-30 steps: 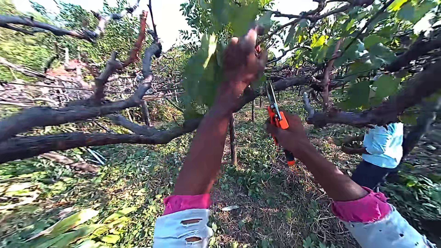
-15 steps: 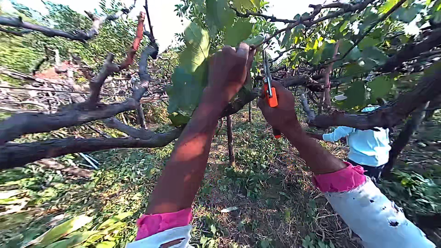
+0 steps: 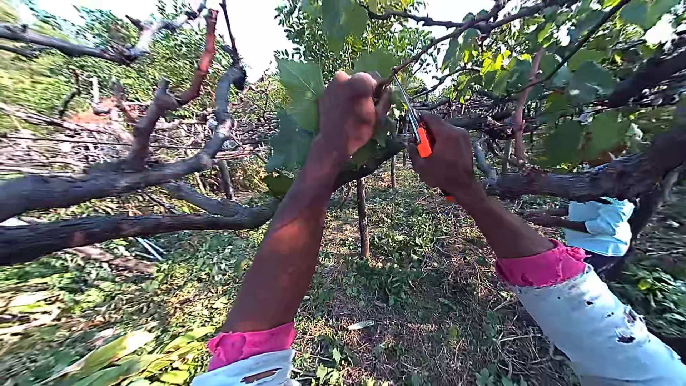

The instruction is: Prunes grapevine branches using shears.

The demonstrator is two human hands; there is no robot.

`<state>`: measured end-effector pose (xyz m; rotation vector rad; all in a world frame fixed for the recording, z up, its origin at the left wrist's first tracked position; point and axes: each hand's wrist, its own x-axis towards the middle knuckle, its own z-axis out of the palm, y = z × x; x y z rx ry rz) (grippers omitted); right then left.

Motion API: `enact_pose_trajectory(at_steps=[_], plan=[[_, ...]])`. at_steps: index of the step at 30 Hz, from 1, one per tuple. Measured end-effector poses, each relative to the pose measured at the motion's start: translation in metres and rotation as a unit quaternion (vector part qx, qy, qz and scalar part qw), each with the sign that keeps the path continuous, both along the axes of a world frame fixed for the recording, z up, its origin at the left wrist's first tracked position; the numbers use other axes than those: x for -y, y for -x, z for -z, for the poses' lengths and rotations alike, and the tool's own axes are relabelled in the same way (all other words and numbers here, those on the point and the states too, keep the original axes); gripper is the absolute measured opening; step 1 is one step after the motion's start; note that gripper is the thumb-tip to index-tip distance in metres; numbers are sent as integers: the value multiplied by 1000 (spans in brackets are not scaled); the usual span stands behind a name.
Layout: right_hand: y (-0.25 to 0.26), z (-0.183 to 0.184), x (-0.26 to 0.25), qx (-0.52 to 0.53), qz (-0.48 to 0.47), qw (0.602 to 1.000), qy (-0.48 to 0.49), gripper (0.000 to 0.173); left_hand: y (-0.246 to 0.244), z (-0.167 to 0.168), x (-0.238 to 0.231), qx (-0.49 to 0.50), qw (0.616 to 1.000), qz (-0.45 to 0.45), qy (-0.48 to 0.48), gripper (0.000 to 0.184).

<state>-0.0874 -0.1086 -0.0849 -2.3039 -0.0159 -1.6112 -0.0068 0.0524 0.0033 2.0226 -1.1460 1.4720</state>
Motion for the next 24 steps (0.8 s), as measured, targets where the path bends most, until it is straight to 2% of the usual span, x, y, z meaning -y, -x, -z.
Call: enact_pose_trajectory(at_steps=[4,8,10,11,13,14,15,16,17,18,19,21,23,24], plan=[[-5,9,4,46,-7,998,37,54,3,-1,1,-26,1000,2,-11,32],[-9,13,4,37,-15,999,23,48,-5,2,2,-22,999,23,-30,29],[-12,13,6,50,-22,998,20,41,-10,-3,-1,-38,991,121,-48,25],[-10,13,5,51,-34,998,15,38,-8,-8,-7,-83,976,191,-62,26],[-3,14,3,53,-60,997,12,36,-4,-21,-23,-191,914,351,-71,39],[-2,15,2,59,-71,996,15,37,-3,-30,-29,-220,889,398,-58,42],[-1,16,2,60,-80,995,18,38,-3,-41,-32,-201,892,404,-31,39],[0,16,1,58,-86,994,20,39,-6,-54,-32,-134,922,364,1,33],[1,17,0,57,-85,995,21,39,-10,-67,-29,-35,962,269,26,31],[3,17,-2,52,-86,995,18,39,-13,-78,-25,60,986,151,20,33],[5,18,-4,44,-88,995,11,40,-17,-87,-20,134,989,63,-9,38],[7,19,-6,40,-100,994,7,42,-20,-100,-8,190,976,-43,-94,59],[10,21,-8,45,-112,993,5,42,-23,-107,0,176,966,-106,-155,72],[11,22,-8,43,-118,992,3,40,-27,-108,2,153,967,-113,-170,69]])
